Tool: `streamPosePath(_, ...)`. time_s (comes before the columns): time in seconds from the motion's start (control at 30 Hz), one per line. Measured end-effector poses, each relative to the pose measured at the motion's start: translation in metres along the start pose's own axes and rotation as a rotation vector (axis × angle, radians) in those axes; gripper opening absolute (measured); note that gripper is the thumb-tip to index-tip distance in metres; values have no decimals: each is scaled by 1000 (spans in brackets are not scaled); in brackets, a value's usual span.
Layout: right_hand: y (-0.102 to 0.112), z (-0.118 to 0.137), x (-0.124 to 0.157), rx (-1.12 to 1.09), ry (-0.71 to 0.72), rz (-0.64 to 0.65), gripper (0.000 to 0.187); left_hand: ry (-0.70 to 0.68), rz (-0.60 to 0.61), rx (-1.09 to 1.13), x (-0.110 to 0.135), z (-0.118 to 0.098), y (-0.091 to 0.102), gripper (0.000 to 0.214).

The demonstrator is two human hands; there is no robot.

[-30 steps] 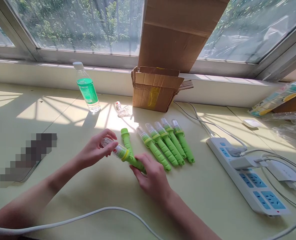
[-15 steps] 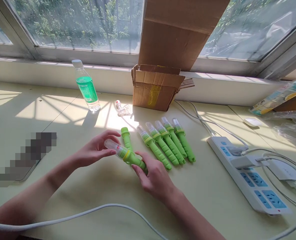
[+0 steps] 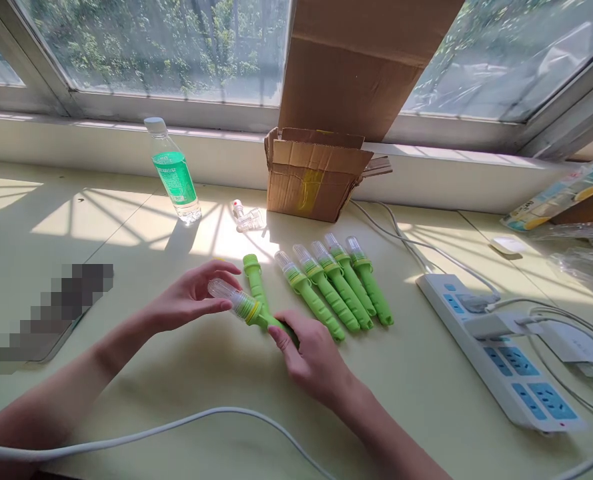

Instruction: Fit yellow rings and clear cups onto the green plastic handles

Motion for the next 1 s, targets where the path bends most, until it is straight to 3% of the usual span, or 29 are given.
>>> streamPosePath(0.1, 7, 5, 0, 101, 92, -135, 21, 69, -70, -7, -2, 3, 1, 43)
streamPosePath(0.3, 7, 27, 7, 379, 434, -265, 15, 352, -256, -150, 4, 35, 5, 53)
streamPosePath(0.47, 1, 36, 15, 392, 523, -264, 21, 208, -390, -310, 3, 29, 11, 39)
streamPosePath(0.57, -4, 30, 13, 193, 352, -158, 22, 5, -418, -362, 3, 12, 12, 29)
streamPosePath(0.7, -36, 7, 18, -315, -192, 285, 43, -350, -355, -371, 11, -20, 4, 16)
streamPosePath(0.77, -43, 6, 23, -424, -309, 383, 46, -442, -354, -374, 16, -30, 4, 14)
streamPosePath(0.83, -33, 6, 14, -348, -215, 259, 41, -369, -371, -358, 13, -27, 8, 19)
streamPosePath(0.93, -5, 15, 4, -36, 124, -93, 23, -46, -376, -273, 4, -2, 12, 36)
streamPosePath(1.0, 6, 25, 7, 193, 342, -268, 21, 171, -342, -262, 3, 19, 10, 47)
Point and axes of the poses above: each hand's wrist, its own x-axis away from the middle knuckle, its own y-axis out of the back of the hand, z = x × y, the point moved 9 cm from there along -x, towards the middle knuckle, and after that the axes turned 13 degrees about -z, right-handed, at the moved point
